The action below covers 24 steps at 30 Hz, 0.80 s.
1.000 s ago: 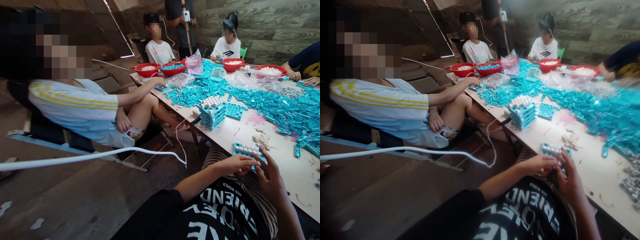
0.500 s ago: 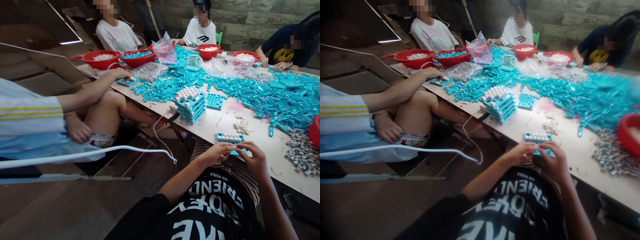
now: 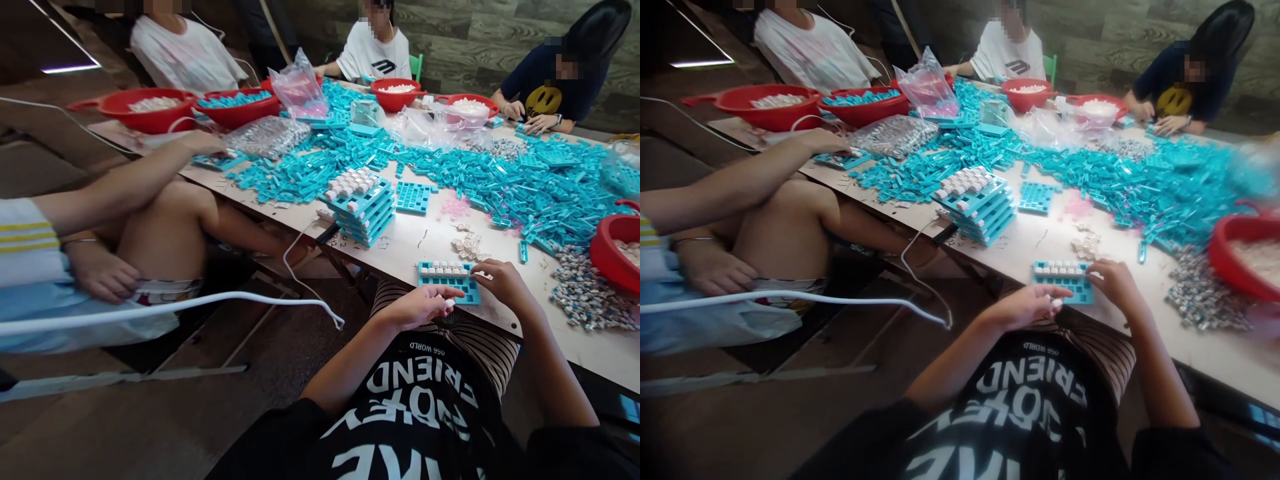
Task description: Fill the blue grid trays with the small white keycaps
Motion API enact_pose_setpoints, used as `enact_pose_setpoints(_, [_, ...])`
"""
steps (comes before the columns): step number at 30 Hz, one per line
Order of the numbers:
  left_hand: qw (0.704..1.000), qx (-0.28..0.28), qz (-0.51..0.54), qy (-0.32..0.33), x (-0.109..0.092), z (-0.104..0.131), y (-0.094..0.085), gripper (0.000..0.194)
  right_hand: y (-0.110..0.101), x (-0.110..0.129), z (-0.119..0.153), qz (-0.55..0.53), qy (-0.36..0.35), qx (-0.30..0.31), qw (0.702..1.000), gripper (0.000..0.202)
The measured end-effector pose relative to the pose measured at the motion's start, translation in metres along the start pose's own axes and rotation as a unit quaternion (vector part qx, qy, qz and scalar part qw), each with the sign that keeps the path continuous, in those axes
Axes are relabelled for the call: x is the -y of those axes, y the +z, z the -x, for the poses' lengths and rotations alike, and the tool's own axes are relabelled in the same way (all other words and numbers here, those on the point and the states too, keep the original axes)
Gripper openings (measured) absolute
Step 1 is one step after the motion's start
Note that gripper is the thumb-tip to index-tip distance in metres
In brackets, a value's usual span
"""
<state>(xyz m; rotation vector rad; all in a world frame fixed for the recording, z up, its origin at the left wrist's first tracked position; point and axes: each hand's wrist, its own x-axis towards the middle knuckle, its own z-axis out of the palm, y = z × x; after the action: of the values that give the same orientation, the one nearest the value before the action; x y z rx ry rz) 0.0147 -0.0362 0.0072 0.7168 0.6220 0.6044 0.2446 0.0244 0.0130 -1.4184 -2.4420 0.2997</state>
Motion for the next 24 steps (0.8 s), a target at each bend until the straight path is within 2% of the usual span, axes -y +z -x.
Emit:
enact_pose_setpoints(4, [0.999,-0.029,0.019,0.024,0.004,-0.008,-0.005,0.03,0.002,0.001,-0.005,-0.037,-0.003,0.02,0.999,0.017])
enact_pose_setpoints(7, [0.996,-0.041,0.05,0.055,0.007,-0.015,-0.007,0.026,0.002,0.0,-0.007,-0.09,0.034,0.036,0.995,0.016])
enact_pose_setpoints(10, [0.991,-0.075,0.074,0.077,0.006,-0.02,-0.007,0.02,0.002,0.004,-0.006,-0.117,0.077,0.078,0.987,0.014])
enact_pose_setpoints(12, [0.988,-0.095,0.089,0.088,0.004,-0.022,-0.006,0.017,0.004,0.01,-0.003,-0.128,0.084,0.106,0.983,0.014])
enact_pose_setpoints(14, [0.984,-0.108,0.102,0.093,0.003,-0.024,-0.004,0.017,0.006,0.015,0.002,-0.13,0.085,0.109,0.982,0.015])
enact_pose_setpoints(18, [0.978,-0.123,0.123,0.112,0.004,-0.027,-0.001,0.016,0.01,0.02,0.012,-0.141,0.08,0.061,0.985,0.022])
enact_pose_setpoints(22, [0.968,-0.149,0.143,0.146,0.007,-0.032,0.0,0.01,0.006,0.029,0.023,-0.166,0.108,-0.053,0.979,0.031])
enact_pose_setpoints(24, [0.968,-0.148,0.135,0.151,0.008,-0.033,0.001,0.014,0.003,0.04,0.026,-0.186,0.096,-0.085,0.974,0.031])
